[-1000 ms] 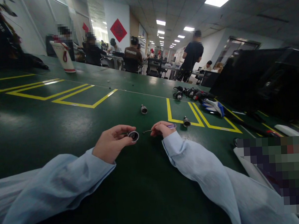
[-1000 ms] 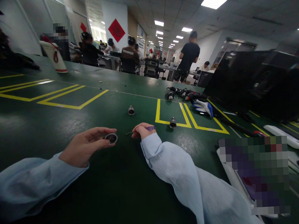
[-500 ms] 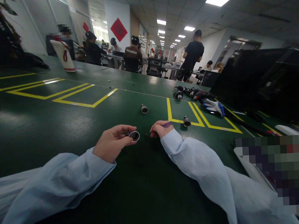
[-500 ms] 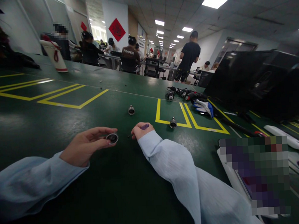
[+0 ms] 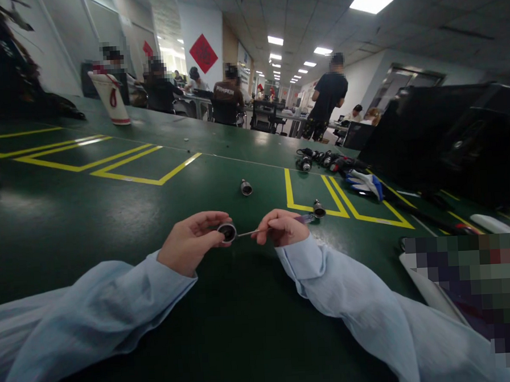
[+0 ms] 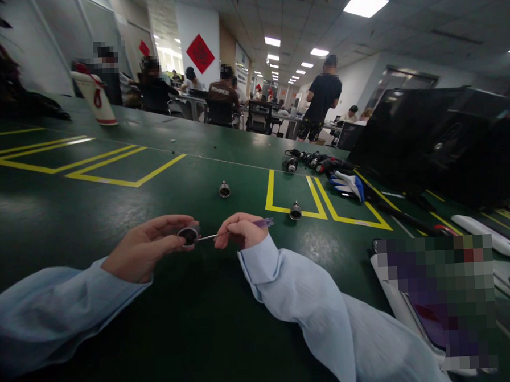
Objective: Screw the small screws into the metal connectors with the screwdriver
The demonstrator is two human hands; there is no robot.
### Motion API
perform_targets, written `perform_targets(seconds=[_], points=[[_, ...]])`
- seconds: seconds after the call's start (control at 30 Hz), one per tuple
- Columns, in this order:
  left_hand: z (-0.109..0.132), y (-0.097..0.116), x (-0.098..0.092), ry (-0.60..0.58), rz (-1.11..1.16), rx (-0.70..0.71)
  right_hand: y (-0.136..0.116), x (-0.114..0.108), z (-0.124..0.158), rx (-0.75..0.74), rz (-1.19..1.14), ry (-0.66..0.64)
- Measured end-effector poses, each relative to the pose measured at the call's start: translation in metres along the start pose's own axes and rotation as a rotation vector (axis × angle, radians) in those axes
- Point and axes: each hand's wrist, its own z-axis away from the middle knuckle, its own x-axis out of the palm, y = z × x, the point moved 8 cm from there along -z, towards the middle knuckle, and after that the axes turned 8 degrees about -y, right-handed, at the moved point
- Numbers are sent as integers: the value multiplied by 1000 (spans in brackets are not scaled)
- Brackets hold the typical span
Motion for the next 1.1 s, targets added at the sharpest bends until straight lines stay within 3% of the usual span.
perform_targets(seconds=[0.07,0.2,0.3,0.5,0.9,1.1], points=[[1,1,1,-8,-1,5,-12,8,6,-78,172,19],[1,1,4,-54,-48,16,-36,38,21,-313,748,15],[1,-1,5,-81,-58,14,-43,50,29,-433,957,23],[1,-3,7,-119,-76,6,-41,60,32,-504,1139,-39],[9,17,7,-31,-235,120,-41,81,36,-670,1300,-195],[9,18,7,-21,-246,143,-40,85,39,-628,1370,-218]])
